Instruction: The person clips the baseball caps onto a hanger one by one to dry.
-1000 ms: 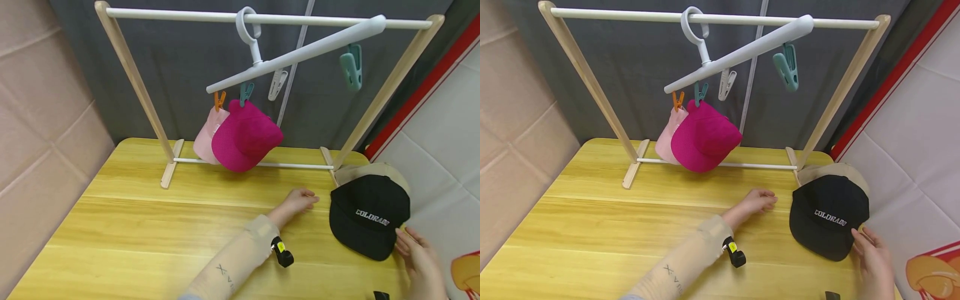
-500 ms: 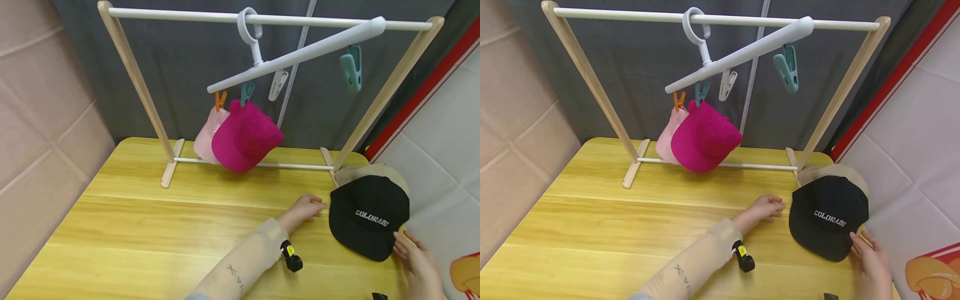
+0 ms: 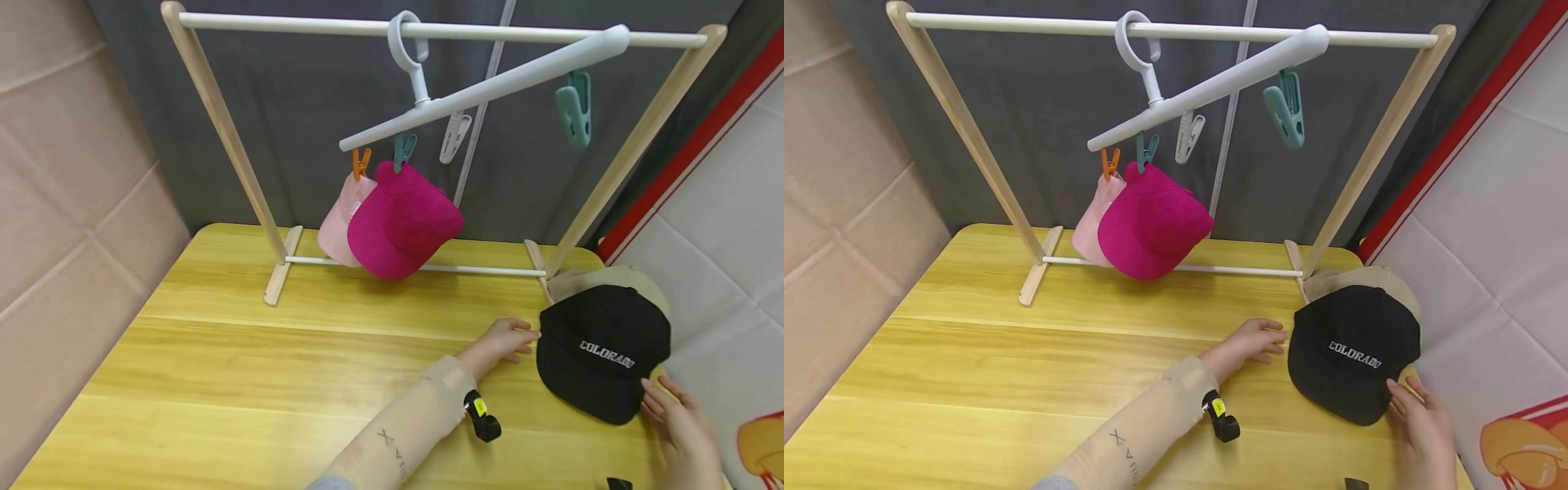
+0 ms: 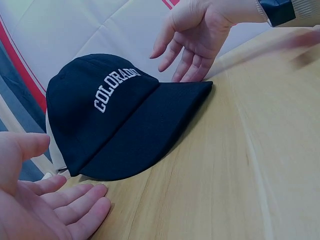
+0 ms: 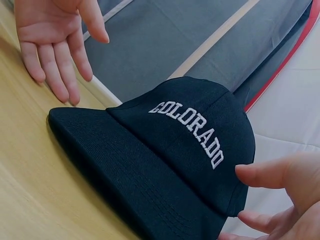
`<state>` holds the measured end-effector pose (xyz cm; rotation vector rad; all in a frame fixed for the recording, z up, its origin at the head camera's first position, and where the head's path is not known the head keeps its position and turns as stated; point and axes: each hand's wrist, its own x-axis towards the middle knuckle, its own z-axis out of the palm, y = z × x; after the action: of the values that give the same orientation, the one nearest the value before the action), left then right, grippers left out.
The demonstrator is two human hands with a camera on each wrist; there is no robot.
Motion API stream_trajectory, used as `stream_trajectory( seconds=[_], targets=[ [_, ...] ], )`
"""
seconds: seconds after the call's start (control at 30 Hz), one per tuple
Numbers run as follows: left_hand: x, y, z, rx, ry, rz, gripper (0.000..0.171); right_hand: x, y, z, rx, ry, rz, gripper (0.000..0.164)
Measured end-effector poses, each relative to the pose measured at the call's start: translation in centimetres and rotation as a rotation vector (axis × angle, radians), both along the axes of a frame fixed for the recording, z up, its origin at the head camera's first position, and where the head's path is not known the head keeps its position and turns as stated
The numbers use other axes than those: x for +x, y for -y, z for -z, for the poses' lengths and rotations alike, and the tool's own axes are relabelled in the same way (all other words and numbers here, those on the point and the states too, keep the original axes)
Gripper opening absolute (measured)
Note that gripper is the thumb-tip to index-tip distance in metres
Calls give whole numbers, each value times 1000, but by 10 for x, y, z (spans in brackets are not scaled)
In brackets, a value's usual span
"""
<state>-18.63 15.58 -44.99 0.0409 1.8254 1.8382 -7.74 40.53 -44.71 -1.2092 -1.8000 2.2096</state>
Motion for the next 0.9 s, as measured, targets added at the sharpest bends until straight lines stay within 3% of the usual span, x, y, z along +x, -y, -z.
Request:
stream_trajectory(
  seconds=[0.27, 0.67, 0.9],
  targets=[
    [0, -4, 2, 14, 24, -9, 28, 0, 0, 3, 4, -19, 15, 83],
    [-1, -13, 9, -3, 2, -23, 27, 0, 7, 0, 49, -15, 39, 69],
    [0, -12, 10, 5, -4, -58, 23, 1, 11, 3, 65, -66, 36, 58]
  ],
)
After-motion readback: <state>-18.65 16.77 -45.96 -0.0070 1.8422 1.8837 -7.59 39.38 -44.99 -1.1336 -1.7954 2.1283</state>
